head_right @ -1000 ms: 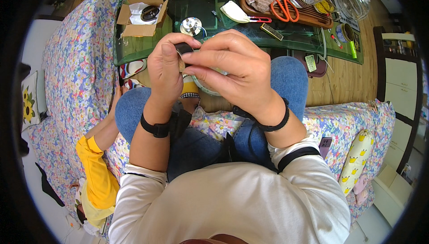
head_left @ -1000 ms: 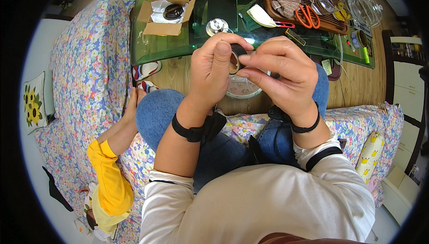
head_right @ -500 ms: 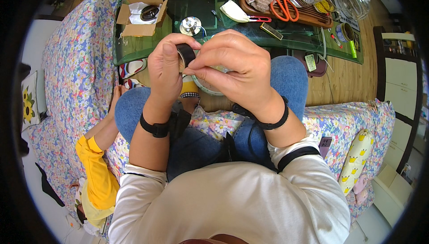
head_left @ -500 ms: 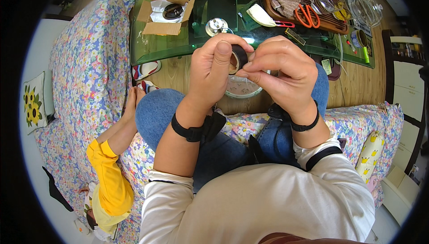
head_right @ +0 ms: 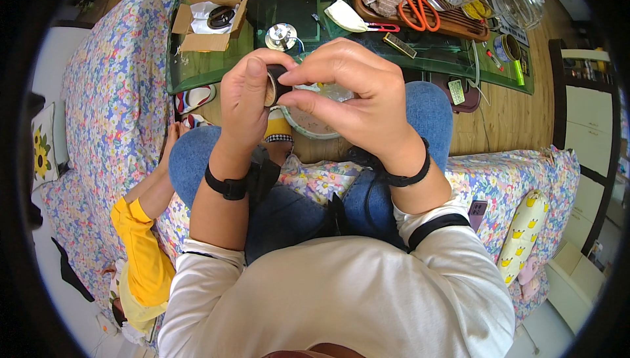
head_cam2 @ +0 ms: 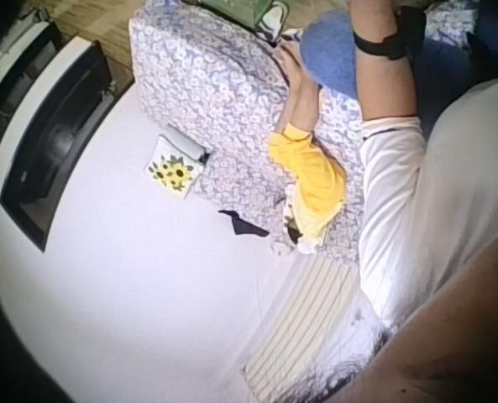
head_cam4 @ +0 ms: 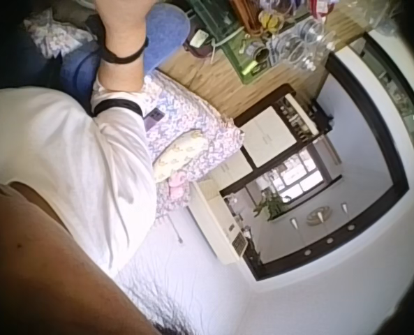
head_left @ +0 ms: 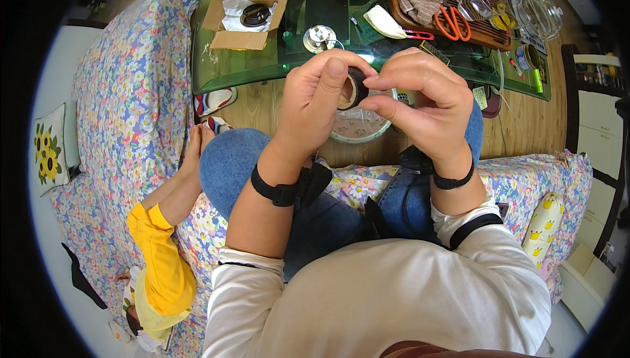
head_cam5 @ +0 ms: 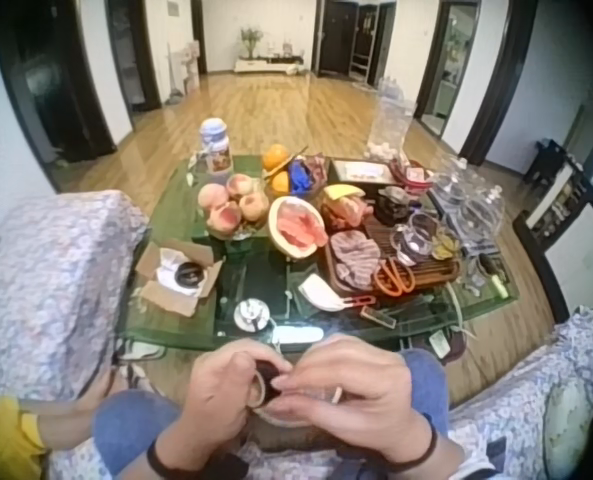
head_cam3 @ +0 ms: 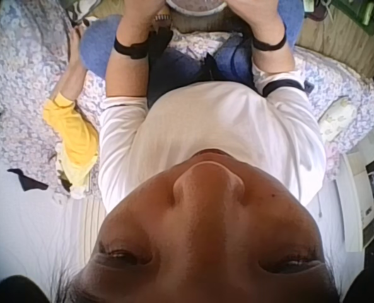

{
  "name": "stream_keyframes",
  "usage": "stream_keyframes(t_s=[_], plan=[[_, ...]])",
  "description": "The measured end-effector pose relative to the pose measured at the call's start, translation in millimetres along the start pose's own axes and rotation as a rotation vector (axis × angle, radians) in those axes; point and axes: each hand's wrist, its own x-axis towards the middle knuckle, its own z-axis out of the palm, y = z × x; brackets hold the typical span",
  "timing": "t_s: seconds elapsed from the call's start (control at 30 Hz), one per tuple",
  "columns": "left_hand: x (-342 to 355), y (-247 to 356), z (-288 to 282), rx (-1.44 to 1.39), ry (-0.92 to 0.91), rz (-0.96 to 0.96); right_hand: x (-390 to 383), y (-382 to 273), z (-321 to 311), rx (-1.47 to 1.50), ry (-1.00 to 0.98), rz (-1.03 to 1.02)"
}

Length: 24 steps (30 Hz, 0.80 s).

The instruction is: The person sits on a sofa and wraps electrical tape around the exposed wires of a white power adapter. They repeatedly pull tape from the roll and wrap it around the junction of the wires, adjusting the adapter in their hands throughout the process.

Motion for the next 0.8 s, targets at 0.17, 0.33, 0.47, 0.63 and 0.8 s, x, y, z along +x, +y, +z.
stream_keyframes(t_s=[0.17, 0.33, 0.47, 0.63, 0.8], plan=[[2.9, -3.2, 3.0, -0.015, 0.005, 0.057, 2.4, -1.8, -6.3, -0.065, -0.071, -0.040], [0.2, -4.2, -0.8, -0.114, 0.010, -0.007, 4.4, -2.8, -5.8, -0.119, -0.086, -0.056], [0.1, -6.2, -1.4, -0.154, 0.005, 0.005, 5.7, -3.2, -4.6, -0.160, -0.119, -0.084], [1.5, -6.5, -0.1, -0.147, 0.022, -0.014, 4.2, -0.4, -3.5, -0.177, -0.175, -0.066], [3.4, -7.4, 1.9, -0.130, 0.078, -0.049, 0.8, 6.5, 2.2, -0.228, -0.178, -0.118]])
